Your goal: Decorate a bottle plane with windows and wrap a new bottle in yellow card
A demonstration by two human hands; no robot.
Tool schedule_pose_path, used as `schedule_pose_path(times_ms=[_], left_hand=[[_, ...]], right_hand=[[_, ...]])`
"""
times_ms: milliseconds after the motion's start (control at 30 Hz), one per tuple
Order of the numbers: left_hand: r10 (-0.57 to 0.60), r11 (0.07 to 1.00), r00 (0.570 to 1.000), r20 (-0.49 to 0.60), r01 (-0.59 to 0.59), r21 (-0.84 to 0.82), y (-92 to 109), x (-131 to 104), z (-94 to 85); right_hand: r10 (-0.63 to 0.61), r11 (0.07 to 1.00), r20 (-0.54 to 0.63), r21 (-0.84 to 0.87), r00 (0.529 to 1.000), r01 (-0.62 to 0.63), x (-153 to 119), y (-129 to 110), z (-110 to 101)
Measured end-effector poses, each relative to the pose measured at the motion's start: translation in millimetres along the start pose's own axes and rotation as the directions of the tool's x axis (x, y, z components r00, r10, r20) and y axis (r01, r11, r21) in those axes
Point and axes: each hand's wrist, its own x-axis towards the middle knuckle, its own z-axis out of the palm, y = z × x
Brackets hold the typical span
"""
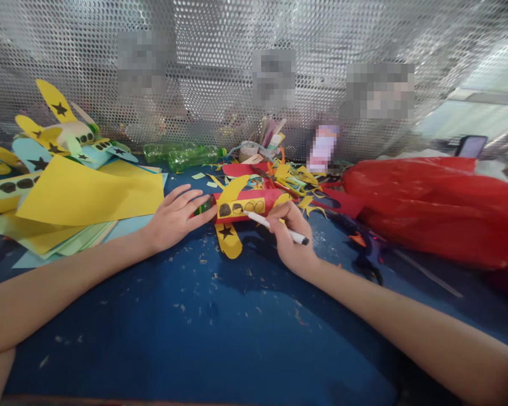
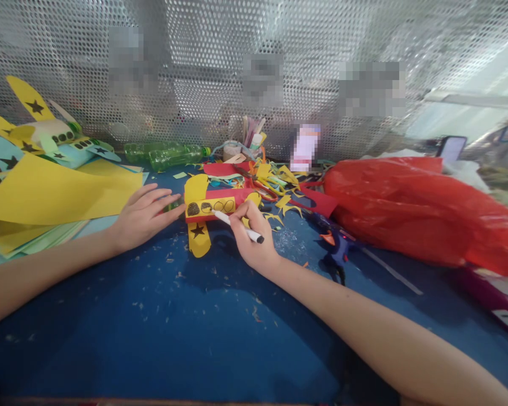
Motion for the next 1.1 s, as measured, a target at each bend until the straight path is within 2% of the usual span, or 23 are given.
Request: schedule_pose_path(times_ms=[267,467,700,1100], left_hand=[[0.030,0.996,1.000,0.008,-0.031,0.085,-0.1,1.4,-1.6],[0.005,1.000,1.000,-0.004,-0.005,0.010,0.1,1.2,-1.0],[0.033,0.992,0.999,-0.003,-0.033,0.122,0.5,2.7,-2.6],[0.041,0.993,0.999,-0.012,-0.039,0.114,0.9,3.0,-2.6]], right_hand=[[-0.020,1.000,0.016,-0.019,1.000,0.020,0.6,-2.6,0.2],[-0.021,0.999,0.019,-0.049,1.000,0.022,0.7,-3.9,0.4],[-0.032,0.998,0.024,-0.049,0.999,0.033,-0.1,-1.0,0.3],[-0.032,0.999,0.061,-0.026,0.998,0.034,-1.7,0.5,0.7]])
